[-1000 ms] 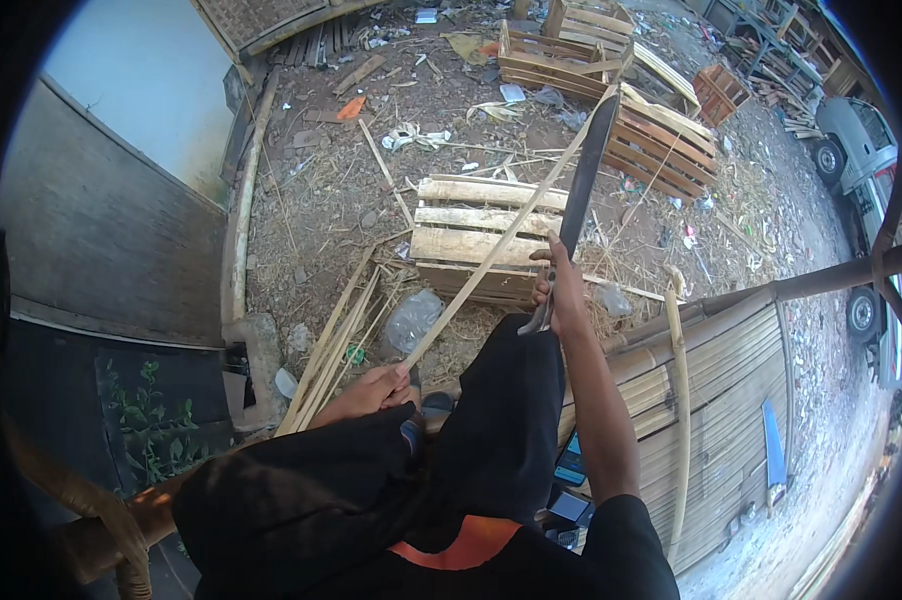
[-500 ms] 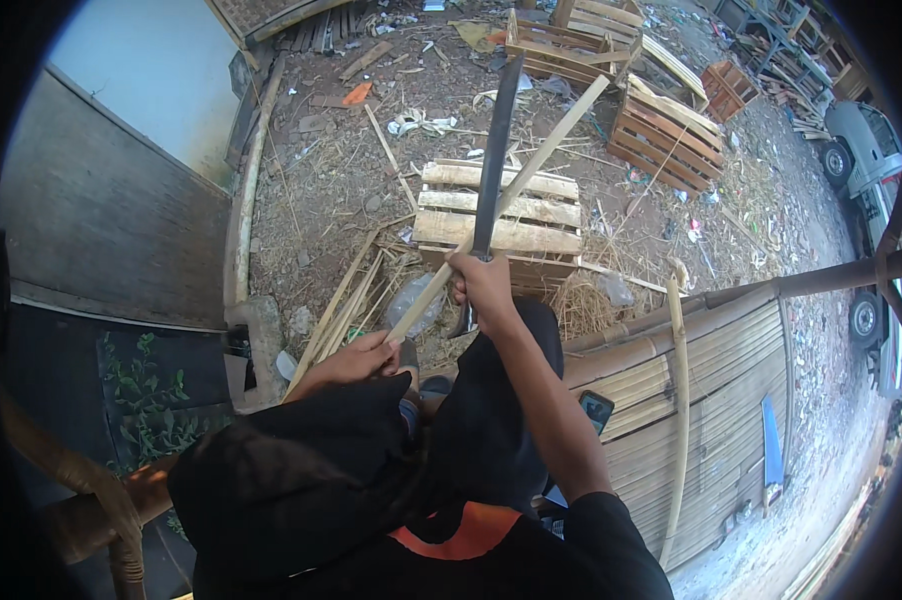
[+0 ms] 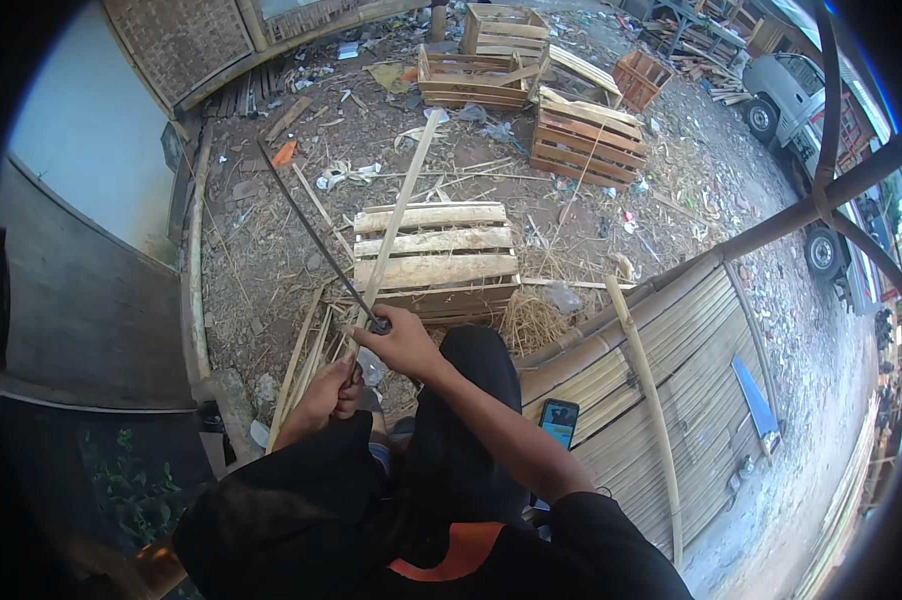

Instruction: The person thins bamboo strips by pulling them across the blade of a large knife while seated on a bamboo platform.

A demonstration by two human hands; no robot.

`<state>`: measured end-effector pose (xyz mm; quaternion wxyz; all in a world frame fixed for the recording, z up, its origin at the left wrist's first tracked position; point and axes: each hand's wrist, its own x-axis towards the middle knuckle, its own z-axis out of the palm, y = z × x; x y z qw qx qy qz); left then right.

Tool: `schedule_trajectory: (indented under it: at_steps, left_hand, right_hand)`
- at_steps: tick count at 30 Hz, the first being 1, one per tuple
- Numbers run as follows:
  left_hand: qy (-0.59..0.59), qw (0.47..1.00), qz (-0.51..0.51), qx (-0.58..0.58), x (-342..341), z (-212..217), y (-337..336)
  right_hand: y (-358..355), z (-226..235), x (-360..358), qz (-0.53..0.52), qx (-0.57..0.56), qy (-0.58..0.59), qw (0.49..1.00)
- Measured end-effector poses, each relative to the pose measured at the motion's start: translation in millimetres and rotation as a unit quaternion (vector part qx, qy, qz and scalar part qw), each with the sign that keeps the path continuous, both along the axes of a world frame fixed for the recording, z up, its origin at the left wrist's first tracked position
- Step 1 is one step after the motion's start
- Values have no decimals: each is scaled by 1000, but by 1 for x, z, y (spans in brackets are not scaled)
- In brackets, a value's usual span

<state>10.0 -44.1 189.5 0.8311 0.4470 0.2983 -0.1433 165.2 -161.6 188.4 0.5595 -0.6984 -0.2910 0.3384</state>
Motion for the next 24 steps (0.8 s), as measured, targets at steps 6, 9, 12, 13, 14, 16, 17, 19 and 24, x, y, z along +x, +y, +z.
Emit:
schedule_trajectory:
  at_steps: [6,9,12,13,14,16,17,19,24]
  left_hand:
    - [-14,1000,-9,-6,1,2,-8]
    - [-17,999,4,-35,11,0,-2]
    - [-3,999,45,-17,12,-1,7]
    - [-3,998,56,-24,11,-2,7]
    - [-2,997,72,-31,8,0,5]
    - [7,998,61,-11,11,1,4]
    - [13,998,55,0,9,1,3]
    - [13,999,47,-1,9,0,1]
    - [12,995,53,79,4,-10,-10]
  right_hand:
    - [1,0,-1,-71,17,147,986]
    - [-3,-6,-6,-30,-4,126,992]
    - [0,-8,-17,42,33,95,994]
    - [-3,-4,-17,54,2,108,993]
    - [-11,3,-14,72,-28,122,990]
    - [-21,-16,-4,63,-34,-94,993]
    - [-25,-17,0,52,-64,-123,989]
    - [-31,4,11,51,-151,-202,966]
    - [-30,7,14,54,-187,-366,910]
